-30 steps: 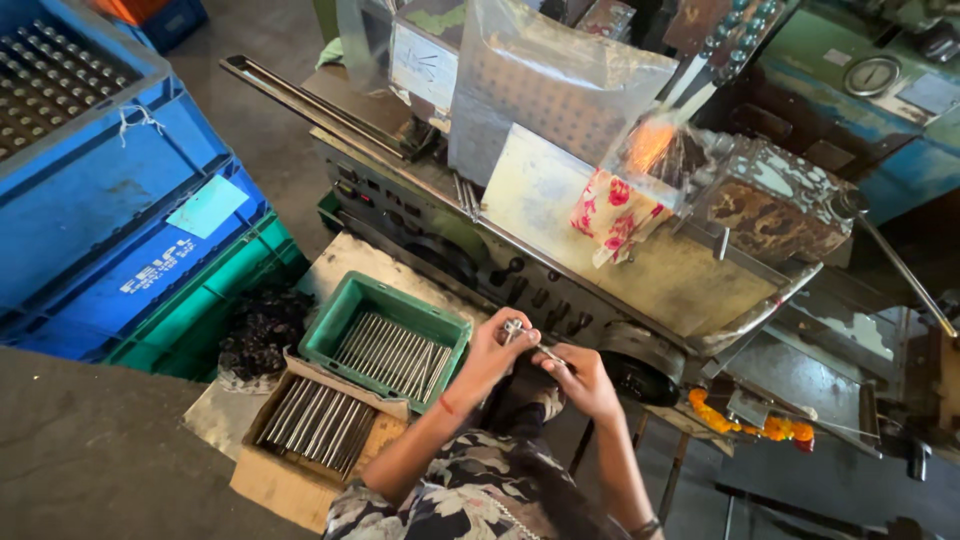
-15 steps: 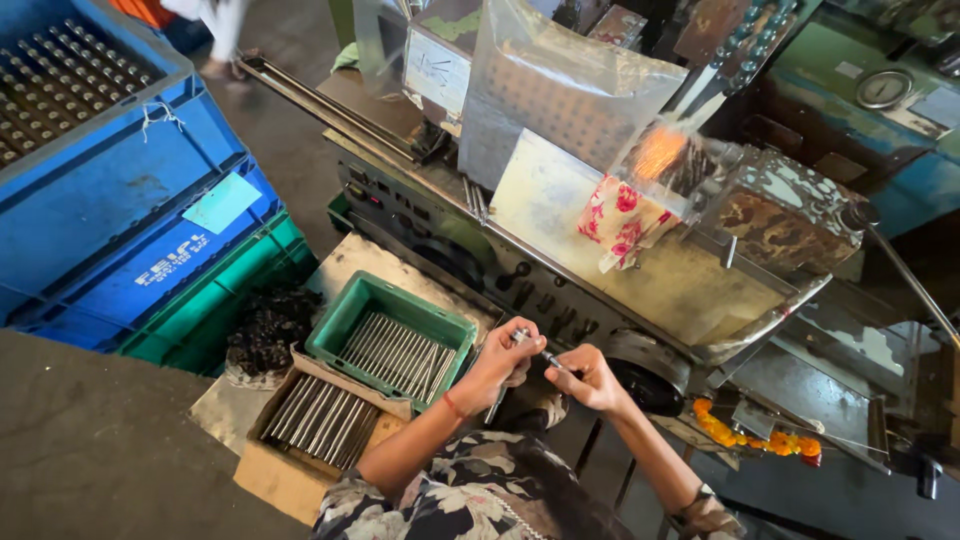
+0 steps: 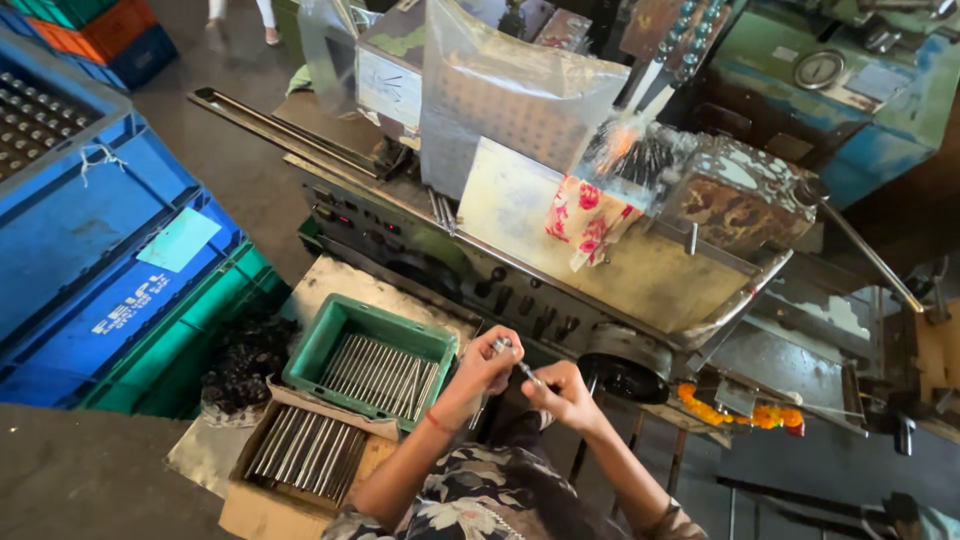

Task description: The person repeatedly picks metal rods from a green bin, inserts them into a lathe chuck, and operates the machine using a lever. After each cycle, the person removes the processed rod and places it into a cardboard box. The process is repeated continuously throughout the clip.

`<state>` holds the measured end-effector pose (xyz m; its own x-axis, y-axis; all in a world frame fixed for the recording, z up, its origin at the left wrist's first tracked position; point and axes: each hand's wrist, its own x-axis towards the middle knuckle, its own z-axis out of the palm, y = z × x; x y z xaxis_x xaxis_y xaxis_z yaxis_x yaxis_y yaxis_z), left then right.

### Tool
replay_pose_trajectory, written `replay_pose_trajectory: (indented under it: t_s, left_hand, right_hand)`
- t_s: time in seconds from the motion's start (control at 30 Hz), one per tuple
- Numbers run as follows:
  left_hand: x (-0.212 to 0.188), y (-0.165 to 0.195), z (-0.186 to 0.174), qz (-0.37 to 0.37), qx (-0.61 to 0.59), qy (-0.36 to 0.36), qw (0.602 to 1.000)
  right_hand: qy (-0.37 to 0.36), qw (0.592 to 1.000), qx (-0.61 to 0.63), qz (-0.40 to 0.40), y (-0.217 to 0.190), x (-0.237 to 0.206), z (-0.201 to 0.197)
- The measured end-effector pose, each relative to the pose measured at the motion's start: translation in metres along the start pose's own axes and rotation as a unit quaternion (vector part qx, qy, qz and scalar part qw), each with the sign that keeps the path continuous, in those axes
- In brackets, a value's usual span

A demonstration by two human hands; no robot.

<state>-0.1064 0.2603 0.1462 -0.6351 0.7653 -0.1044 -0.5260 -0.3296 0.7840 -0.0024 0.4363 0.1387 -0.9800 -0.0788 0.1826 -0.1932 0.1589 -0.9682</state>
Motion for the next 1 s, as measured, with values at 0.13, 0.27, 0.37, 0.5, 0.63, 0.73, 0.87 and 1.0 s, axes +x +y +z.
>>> replay_pose_trajectory:
  t_s: [0.13, 0.27, 0.37, 0.5, 0.63, 0.73, 0.87, 1.0]
  left_hand:
    - [0.019, -0.032, -0.042, -0.062, -0.149, 0.035, 0.986]
    - [0.016, -0.070, -0.109, -0.068, -0.437, 0.124, 0.888]
    - [-0.022, -0.087, -0.155, 0.179, -0.170, 0.141, 0.959]
    - [-0.056, -0.070, -0.200, 0.055, -0.510, 0.453, 0.729]
    - [-0.049, -0.055, -0.207, 0.146, -0.452, 0.436, 0.765]
    - [-0.005, -0.048, -0.194, 0.140, -0.456, 0.411, 0.777]
    - [0.100, -0.059, -0.155, 0.067, -0.473, 0.343, 0.809]
    - [0.214, -0.080, -0.102, -0.055, -0.416, 0.273, 0.866]
  right_hand:
    - [0.132, 0.945, -0.282, -0.104, 0.005, 0.011, 0.004]
    - [0.183, 0.933, -0.302, -0.072, 0.021, -0.004, 0.006]
    - [0.240, 0.929, -0.283, 0.016, 0.031, -0.023, 0.007]
    - [0.268, 0.933, -0.230, 0.070, 0.037, -0.033, -0.011]
    - [0.275, 0.925, -0.248, 0.083, 0.037, -0.021, -0.051]
    - [0.293, 0.911, -0.283, 0.069, 0.039, 0.001, -0.081]
    - [0.293, 0.910, -0.292, 0.028, 0.043, 0.026, -0.117]
    - [0.297, 0.907, -0.298, 0.017, 0.050, 0.044, -0.169]
